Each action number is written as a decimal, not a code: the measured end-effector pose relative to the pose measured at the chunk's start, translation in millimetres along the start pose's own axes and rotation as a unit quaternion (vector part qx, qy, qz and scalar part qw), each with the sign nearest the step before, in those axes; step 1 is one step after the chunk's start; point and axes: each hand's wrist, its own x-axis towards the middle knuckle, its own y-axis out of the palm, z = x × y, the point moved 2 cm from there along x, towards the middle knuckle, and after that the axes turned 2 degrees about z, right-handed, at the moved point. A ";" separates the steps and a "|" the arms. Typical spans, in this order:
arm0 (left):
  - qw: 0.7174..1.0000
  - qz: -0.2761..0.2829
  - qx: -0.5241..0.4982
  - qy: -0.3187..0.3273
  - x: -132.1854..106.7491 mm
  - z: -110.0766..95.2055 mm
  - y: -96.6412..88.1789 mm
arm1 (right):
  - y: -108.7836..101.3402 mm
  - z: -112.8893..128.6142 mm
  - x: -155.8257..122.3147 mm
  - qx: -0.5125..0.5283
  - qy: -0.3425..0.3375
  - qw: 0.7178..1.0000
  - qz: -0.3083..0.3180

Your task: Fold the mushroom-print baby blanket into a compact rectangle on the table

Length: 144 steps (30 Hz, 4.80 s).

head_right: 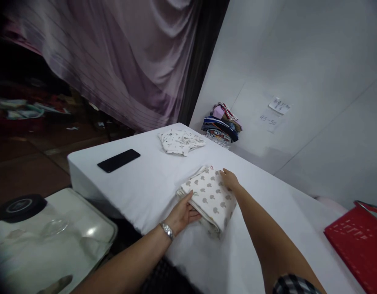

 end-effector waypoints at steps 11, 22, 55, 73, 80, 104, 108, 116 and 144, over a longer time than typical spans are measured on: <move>0.996 0.049 -0.001 0.075 -3.0 26.4 -2.4 | 15.6 12.4 42.1 -0.031 -0.007 0.999 0.039; 0.999 0.033 0.030 0.023 0.4 23.7 -11.4 | 44.1 19.1 43.8 -0.142 0.001 0.989 0.032; 0.590 -0.157 0.750 0.254 37.1 -71.4 -2.6 | -20.6 16.3 -168.5 0.051 -0.132 0.990 0.005; 0.601 -0.128 0.768 0.180 59.3 -85.4 -5.6 | 41.3 14.9 -211.1 -0.020 -0.062 0.982 -0.179; 0.571 -0.163 0.783 0.183 56.6 -78.8 -0.8 | 39.2 -8.3 -229.2 -0.031 -0.034 0.980 -0.195; 0.579 -0.027 0.785 0.217 -7.8 8.3 15.0 | -15.9 -109.4 -241.6 -0.071 0.151 0.977 -0.135; 0.537 -0.008 0.818 0.203 -19.4 4.9 18.6 | -14.4 -122.1 -251.0 -0.055 0.206 0.974 -0.072; 0.408 0.017 0.806 0.428 22.1 -14.7 93.8 | -6.2 -118.3 -248.6 -0.017 0.236 0.969 -0.076; 0.427 -0.033 0.850 0.306 101.8 -9.8 53.1 | 14.7 -85.8 -77.4 -0.053 0.001 0.995 0.083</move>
